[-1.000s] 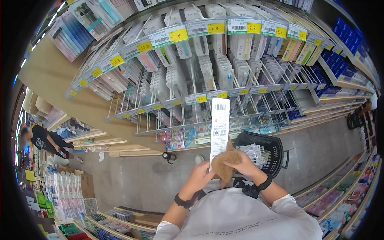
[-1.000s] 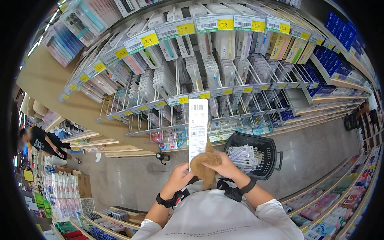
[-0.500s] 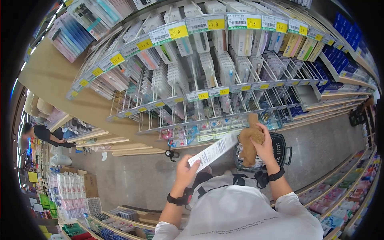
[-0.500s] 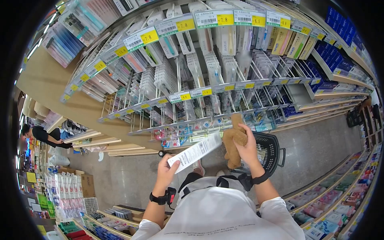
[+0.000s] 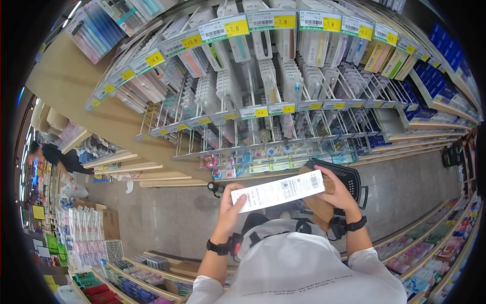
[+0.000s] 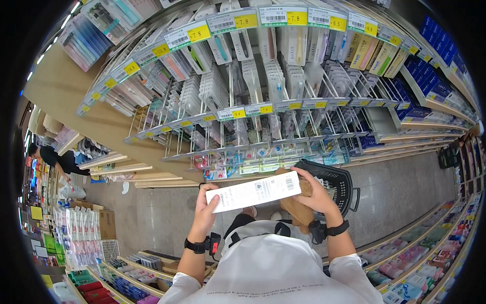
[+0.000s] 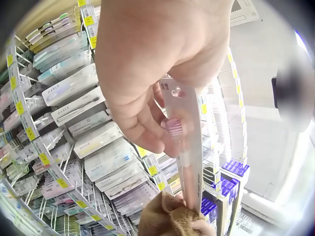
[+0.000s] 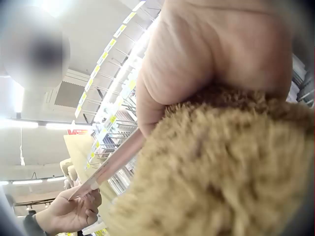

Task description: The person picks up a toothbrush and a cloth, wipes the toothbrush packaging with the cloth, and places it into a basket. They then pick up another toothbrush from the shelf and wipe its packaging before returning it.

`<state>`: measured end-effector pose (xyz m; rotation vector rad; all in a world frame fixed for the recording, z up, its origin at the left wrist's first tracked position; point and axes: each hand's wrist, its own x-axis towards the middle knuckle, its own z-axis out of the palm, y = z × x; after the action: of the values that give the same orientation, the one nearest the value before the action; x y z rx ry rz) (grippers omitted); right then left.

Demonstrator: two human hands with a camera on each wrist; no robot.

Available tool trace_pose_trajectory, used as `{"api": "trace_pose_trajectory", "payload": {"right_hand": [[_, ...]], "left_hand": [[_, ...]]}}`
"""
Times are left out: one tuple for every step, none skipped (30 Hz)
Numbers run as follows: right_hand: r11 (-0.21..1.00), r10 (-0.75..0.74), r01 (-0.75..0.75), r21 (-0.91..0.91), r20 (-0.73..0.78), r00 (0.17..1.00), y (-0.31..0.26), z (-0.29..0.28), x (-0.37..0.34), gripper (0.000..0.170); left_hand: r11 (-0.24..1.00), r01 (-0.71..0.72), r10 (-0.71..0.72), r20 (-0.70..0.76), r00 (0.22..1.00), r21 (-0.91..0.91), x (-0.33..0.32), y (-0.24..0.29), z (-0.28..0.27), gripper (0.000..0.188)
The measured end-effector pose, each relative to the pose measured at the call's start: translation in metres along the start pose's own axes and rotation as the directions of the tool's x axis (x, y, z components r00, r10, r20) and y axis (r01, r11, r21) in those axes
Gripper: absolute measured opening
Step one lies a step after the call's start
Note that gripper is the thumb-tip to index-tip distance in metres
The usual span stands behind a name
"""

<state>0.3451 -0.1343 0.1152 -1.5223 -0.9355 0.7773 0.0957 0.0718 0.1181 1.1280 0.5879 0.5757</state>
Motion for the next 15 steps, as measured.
{"api": "trace_pose_trajectory", "payload": {"right_hand": [[1.000,0.008,-0.007,-0.011,0.034,0.999,-0.001,-0.002,-0.002,0.069],[1.000,0.016,-0.014,-0.022,0.067,0.998,-0.003,-0.004,-0.004,0.074],[1.000,0.015,-0.014,-0.023,0.067,0.998,-0.006,-0.005,-0.005,0.074],[1.000,-0.004,0.004,0.008,0.080,0.997,-0.009,-0.005,-0.007,0.071],[0.999,-0.023,0.019,0.041,0.095,0.995,-0.010,-0.005,-0.008,0.069],[0.999,-0.021,0.017,0.043,0.098,0.995,-0.003,-0.006,-0.011,0.069],[0.997,-0.039,0.034,0.073,0.070,0.997,0.008,-0.008,-0.014,0.059],[0.993,-0.057,0.052,0.105,0.042,0.997,0.007,-0.006,-0.014,0.050],[0.993,-0.056,0.051,0.107,0.046,0.997,0.002,-0.005,-0.014,0.050],[0.997,-0.026,0.024,0.071,0.032,0.999,-0.005,-0.006,-0.015,0.043],[0.999,0.004,-0.004,0.034,0.017,1.000,-0.011,-0.004,-0.015,0.037],[0.999,0.005,-0.005,0.036,0.019,1.000,-0.011,-0.003,-0.015,0.037],[0.997,0.009,-0.008,0.074,-0.017,1.000,-0.010,-0.003,-0.016,0.034],[0.994,0.016,-0.010,0.110,-0.054,0.998,-0.009,-0.002,-0.017,0.030],[0.994,0.017,-0.011,0.111,-0.051,0.999,-0.010,-0.002,-0.018,0.030]], "left_hand": [[1.000,-0.001,0.001,0.000,1.000,-0.001,-0.002,0.004,0.002,0.028],[0.999,0.009,-0.011,0.039,0.999,0.051,-0.004,0.009,0.005,0.032],[0.994,0.018,-0.026,0.077,0.997,0.104,-0.005,0.011,0.006,0.036],[0.994,0.018,-0.026,0.077,0.997,0.104,-0.005,0.012,0.007,0.036],[0.992,0.000,-0.011,0.088,0.996,0.126,-0.005,0.012,0.007,0.039],[0.989,-0.017,0.003,0.097,0.995,0.148,-0.006,0.012,0.007,0.042],[0.989,-0.015,0.001,0.093,0.996,0.149,-0.006,0.012,0.008,0.042],[0.984,-0.037,0.017,0.115,0.993,0.176,-0.007,0.014,0.008,0.043],[0.978,-0.060,0.032,0.138,0.990,0.202,-0.007,0.016,0.008,0.044],[0.977,-0.059,0.031,0.134,0.990,0.204,-0.008,0.018,0.009,0.044],[0.972,-0.053,0.023,0.135,0.991,0.228,-0.009,0.022,0.011,0.045],[0.967,-0.049,0.015,0.137,0.990,0.251,-0.010,0.025,0.013,0.045],[0.967,-0.048,0.014,0.135,0.991,0.251,-0.010,0.029,0.015,0.045],[0.956,-0.028,-0.021,0.161,0.987,0.294,-0.010,0.033,0.018,0.044],[0.942,-0.008,-0.058,0.185,0.981,0.336,-0.010,0.035,0.019,0.042]]}}
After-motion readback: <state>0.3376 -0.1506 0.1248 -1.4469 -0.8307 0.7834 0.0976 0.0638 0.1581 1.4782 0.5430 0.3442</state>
